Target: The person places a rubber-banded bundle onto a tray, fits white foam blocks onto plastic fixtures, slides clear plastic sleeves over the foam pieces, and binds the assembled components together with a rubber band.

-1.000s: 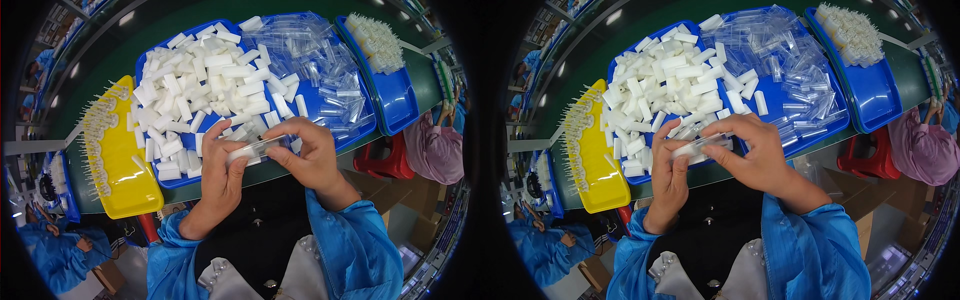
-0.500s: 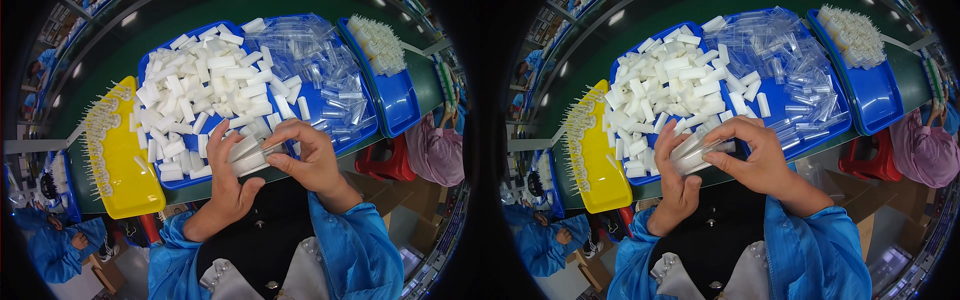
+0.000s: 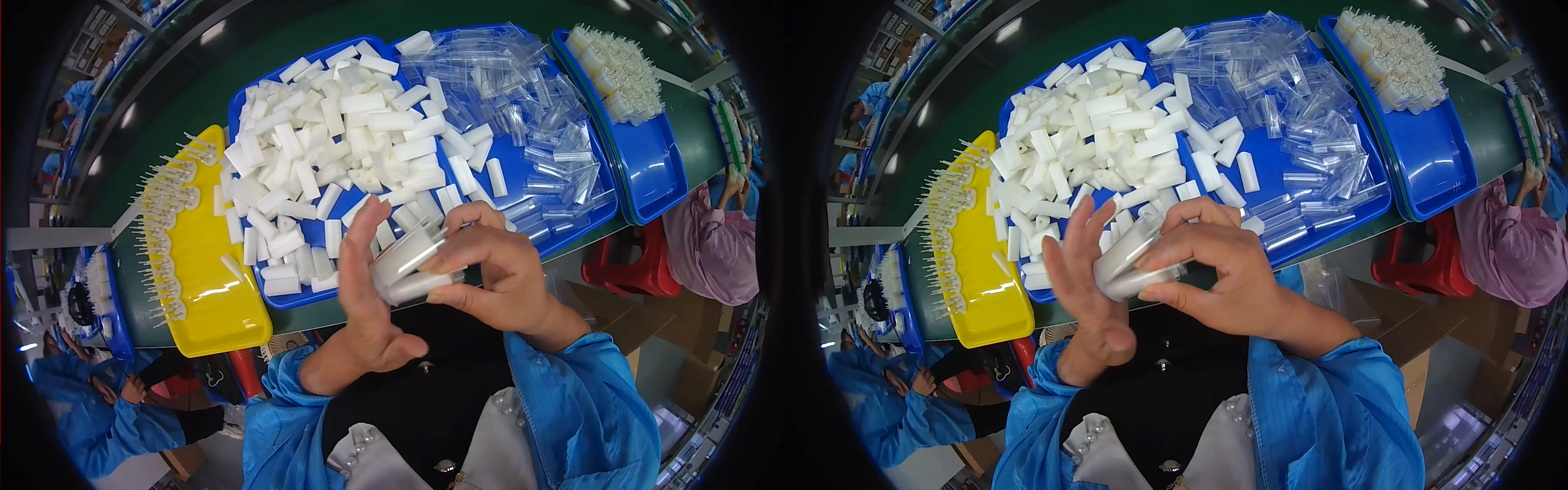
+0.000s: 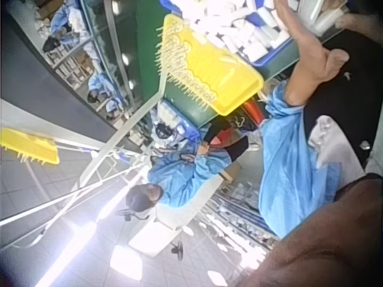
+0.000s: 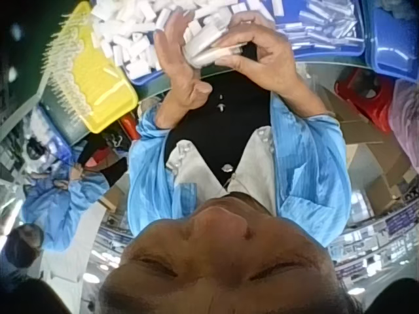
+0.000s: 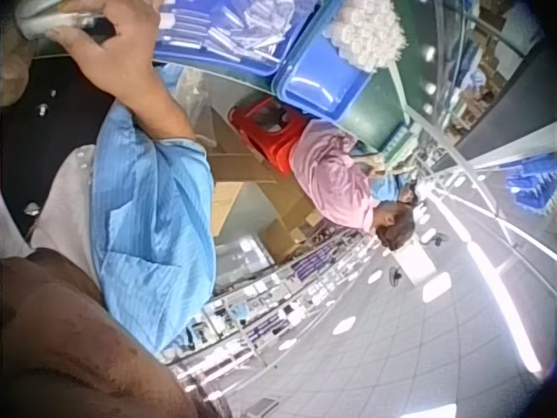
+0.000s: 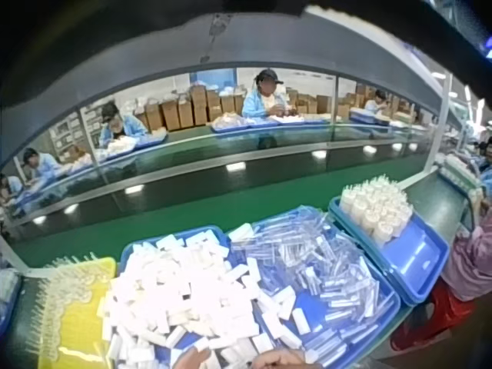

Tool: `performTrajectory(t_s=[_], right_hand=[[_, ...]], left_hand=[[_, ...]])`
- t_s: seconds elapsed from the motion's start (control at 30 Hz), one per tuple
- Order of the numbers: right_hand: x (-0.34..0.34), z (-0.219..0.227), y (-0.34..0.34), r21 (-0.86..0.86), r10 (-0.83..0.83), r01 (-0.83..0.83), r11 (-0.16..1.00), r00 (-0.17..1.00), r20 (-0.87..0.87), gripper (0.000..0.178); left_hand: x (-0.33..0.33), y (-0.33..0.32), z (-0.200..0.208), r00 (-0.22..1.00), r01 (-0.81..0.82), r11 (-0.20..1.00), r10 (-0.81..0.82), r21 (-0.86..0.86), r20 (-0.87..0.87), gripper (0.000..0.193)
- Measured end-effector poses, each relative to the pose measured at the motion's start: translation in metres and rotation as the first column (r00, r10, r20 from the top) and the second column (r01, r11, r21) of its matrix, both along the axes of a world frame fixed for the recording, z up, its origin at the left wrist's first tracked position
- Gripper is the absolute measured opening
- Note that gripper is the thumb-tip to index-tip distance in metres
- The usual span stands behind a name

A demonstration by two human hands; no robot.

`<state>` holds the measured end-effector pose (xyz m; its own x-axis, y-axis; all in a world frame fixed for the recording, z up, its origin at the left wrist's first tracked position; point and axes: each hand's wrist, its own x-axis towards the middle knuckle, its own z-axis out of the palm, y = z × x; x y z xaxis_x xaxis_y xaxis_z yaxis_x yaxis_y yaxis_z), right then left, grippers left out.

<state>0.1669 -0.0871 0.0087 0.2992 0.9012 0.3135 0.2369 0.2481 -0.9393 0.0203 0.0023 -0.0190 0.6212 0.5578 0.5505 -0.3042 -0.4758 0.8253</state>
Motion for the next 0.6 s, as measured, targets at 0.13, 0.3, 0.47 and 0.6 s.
performTrajectory(t_s=[0.13, 0.3, 0.47, 0.6], right_hand=[[0.003, 0.007, -0.006, 0.132, -0.047, 0.011, 0.991, 0.962, 0.269, 0.019], [0.001, 0.003, -0.010, 0.149, -0.051, -0.001, 0.989, 0.938, 0.343, 0.017], [0.003, 0.000, -0.017, 0.212, -0.103, 0.001, 0.977, 0.876, 0.472, 0.019], [0.033, 0.014, -0.027, 0.179, -0.064, -0.028, 0.983, 0.870, 0.488, 0.018]], left_hand=[[-0.007, 0.015, 0.014, 0.977, 0.146, 0.988, -0.152, -0.052, -0.150, 0.051], [-0.006, 0.005, 0.021, 0.942, 0.208, 0.845, -0.308, -0.493, -0.131, 0.031], [-0.001, 0.006, 0.024, 0.920, 0.246, 0.815, -0.367, -0.524, -0.139, 0.028], [-0.004, 0.008, 0.013, 0.947, 0.171, 0.829, -0.288, -0.533, -0.144, 0.027]])
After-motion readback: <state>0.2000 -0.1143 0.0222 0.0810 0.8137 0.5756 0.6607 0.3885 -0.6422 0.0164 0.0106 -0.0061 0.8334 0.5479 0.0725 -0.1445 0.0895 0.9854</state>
